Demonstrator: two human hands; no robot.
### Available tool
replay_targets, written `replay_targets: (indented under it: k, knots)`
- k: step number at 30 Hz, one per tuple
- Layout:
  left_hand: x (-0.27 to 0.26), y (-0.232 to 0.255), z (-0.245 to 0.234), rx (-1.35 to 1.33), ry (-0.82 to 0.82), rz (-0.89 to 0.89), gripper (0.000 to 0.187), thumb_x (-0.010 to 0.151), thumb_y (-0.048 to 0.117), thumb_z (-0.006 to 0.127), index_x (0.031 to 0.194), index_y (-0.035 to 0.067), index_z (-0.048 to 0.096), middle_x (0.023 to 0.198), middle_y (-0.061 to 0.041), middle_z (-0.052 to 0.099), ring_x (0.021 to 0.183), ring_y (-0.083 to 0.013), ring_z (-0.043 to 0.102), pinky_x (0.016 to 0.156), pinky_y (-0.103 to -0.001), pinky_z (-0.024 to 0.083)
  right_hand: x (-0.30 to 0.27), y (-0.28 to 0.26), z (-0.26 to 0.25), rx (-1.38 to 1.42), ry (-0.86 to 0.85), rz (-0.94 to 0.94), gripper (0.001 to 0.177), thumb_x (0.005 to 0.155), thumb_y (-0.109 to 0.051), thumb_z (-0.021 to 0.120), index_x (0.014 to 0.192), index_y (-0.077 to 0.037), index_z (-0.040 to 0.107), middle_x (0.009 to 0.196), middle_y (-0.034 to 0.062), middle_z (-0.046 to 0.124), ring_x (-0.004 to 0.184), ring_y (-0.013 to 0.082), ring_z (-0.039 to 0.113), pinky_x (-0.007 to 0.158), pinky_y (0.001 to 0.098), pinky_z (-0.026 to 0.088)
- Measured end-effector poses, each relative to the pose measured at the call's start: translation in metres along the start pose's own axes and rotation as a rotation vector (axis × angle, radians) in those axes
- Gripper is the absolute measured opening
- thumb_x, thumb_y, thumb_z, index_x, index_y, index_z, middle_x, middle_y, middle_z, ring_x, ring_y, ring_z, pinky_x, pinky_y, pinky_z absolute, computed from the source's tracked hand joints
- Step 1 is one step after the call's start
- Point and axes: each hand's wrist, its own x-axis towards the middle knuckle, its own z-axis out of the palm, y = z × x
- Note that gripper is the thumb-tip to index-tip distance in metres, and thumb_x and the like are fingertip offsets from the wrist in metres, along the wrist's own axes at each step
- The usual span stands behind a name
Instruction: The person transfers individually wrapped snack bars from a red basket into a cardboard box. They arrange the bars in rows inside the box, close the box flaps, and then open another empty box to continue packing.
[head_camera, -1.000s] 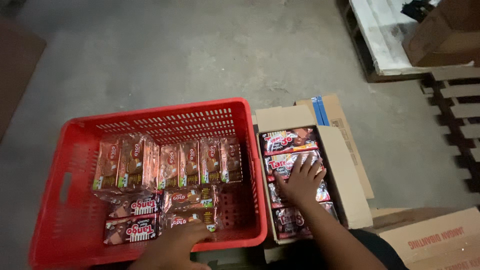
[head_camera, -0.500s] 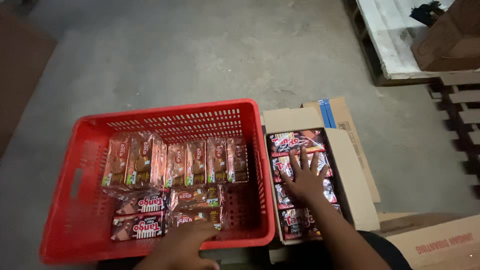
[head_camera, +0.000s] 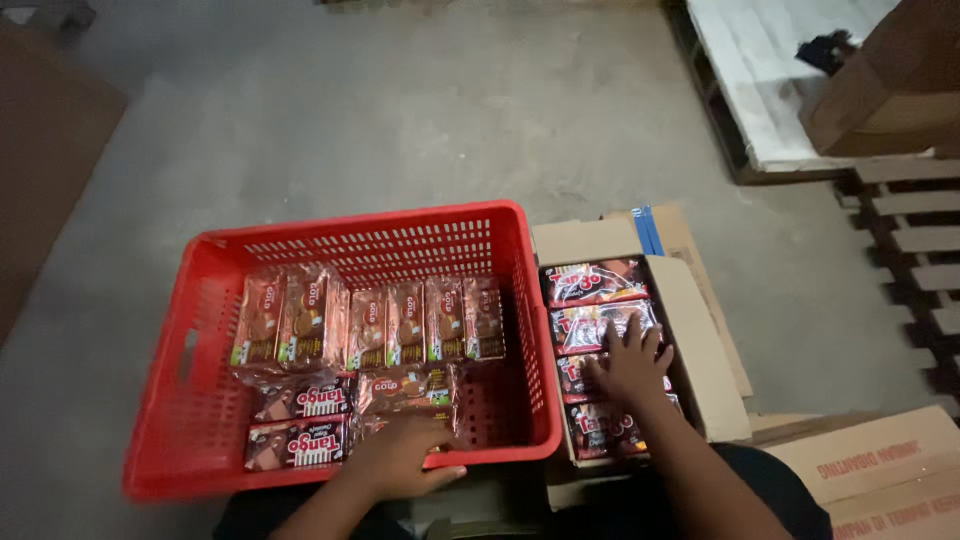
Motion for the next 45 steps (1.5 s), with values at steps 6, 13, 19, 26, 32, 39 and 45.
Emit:
replay_targets:
  k: [6, 13, 19, 26, 32, 39, 45]
  knots:
    - [-0.002, 0.006, -0.003, 0.037, -0.001, -0.016, 0.040, 0.094, 0.056, 0.064, 0.108, 0.019, 0.071, 0.104, -0.005, 0.070, 0.098, -0.0263, 0.065, 0.082, -0.043, 0.050, -0.020, -0.019, -0.019, -0.047, -0.073, -0.030, 0.087, 0.091, -0.065, 0.049, 0.163, -0.048, 0.002, 0.174, 0.0077, -0.016, 0.157, 0.0488, -0.005, 0.119, 0.0714, 0.009]
    - [-0.004, 0.005, 0.001, 0.023, -0.006, -0.097, 0.045, 0.093, 0.061, 0.061, 0.106, 0.019, 0.070, 0.102, -0.005, 0.067, 0.096, -0.0276, 0.064, 0.075, -0.044, 0.048, -0.020, 0.005, -0.010, -0.018, -0.021, -0.159, 0.064, 0.093, -0.059, 0.053, 0.151, -0.033, 0.043, 0.158, 0.0015, 0.045, 0.141, 0.0365, 0.047, 0.112, 0.0691, 0.031]
    - [-0.010, -0.005, 0.018, 0.040, 0.297, 0.086, 0.049, 0.091, 0.061, 0.062, 0.092, 0.013, 0.071, 0.090, -0.012, 0.073, 0.094, -0.0371, 0.071, 0.082, -0.050, 0.057, -0.089, -0.041, -0.015, 0.869, -0.165, -0.165, 0.047, 0.104, -0.044, 0.049, 0.146, -0.024, 0.060, 0.145, 0.0177, 0.061, 0.130, 0.0431, 0.061, 0.104, 0.0586, 0.051]
    - [-0.019, 0.002, 0.036, 0.293, 0.408, 0.088, 0.044, 0.096, 0.053, 0.054, 0.082, 0.013, 0.065, 0.082, -0.010, 0.068, 0.080, -0.0364, 0.067, 0.058, -0.055, 0.045, -0.104, -0.052, -0.005, 0.751, -0.063, -0.152, 0.051, 0.106, -0.035, 0.029, 0.127, -0.008, 0.067, 0.124, 0.0152, 0.070, 0.107, 0.0280, 0.064, 0.090, 0.0422, 0.048]
    - [-0.038, -0.001, -0.006, -0.256, 0.387, -0.018, 0.044, 0.094, 0.043, 0.060, 0.126, 0.014, 0.068, 0.111, -0.002, 0.070, 0.097, -0.0218, 0.067, 0.075, -0.038, 0.050, -0.040, -0.008, 0.072, 0.163, 0.366, -0.615, 0.044, 0.059, -0.020, 0.083, 0.094, -0.003, 0.063, 0.104, 0.0176, 0.063, 0.098, 0.0381, 0.062, 0.086, 0.0454, 0.047]
    - [-0.036, -0.106, -0.040, 0.038, 0.116, -0.192, 0.035, 0.097, 0.030, 0.063, 0.128, 0.012, 0.063, 0.128, -0.009, 0.064, 0.109, -0.0302, 0.062, 0.083, -0.048, 0.050, -0.061, -0.041, 0.061, 0.731, 0.341, 0.045, 0.035, 0.111, -0.020, 0.031, 0.114, 0.004, 0.057, 0.103, 0.0288, 0.058, 0.092, 0.0460, 0.050, 0.080, 0.0572, 0.034]
    - [0.017, -0.191, -0.012, 0.339, -0.321, -0.276, 0.015, 0.091, 0.000, 0.052, 0.082, 0.012, 0.055, 0.077, -0.002, 0.045, 0.069, -0.0228, 0.043, 0.054, -0.040, 0.041, -0.038, 0.000, 0.099, 0.589, 0.499, 0.005, 0.042, 0.108, -0.018, 0.036, 0.131, 0.002, 0.065, 0.139, 0.0261, 0.064, 0.113, 0.0511, 0.058, 0.089, 0.0582, 0.041]
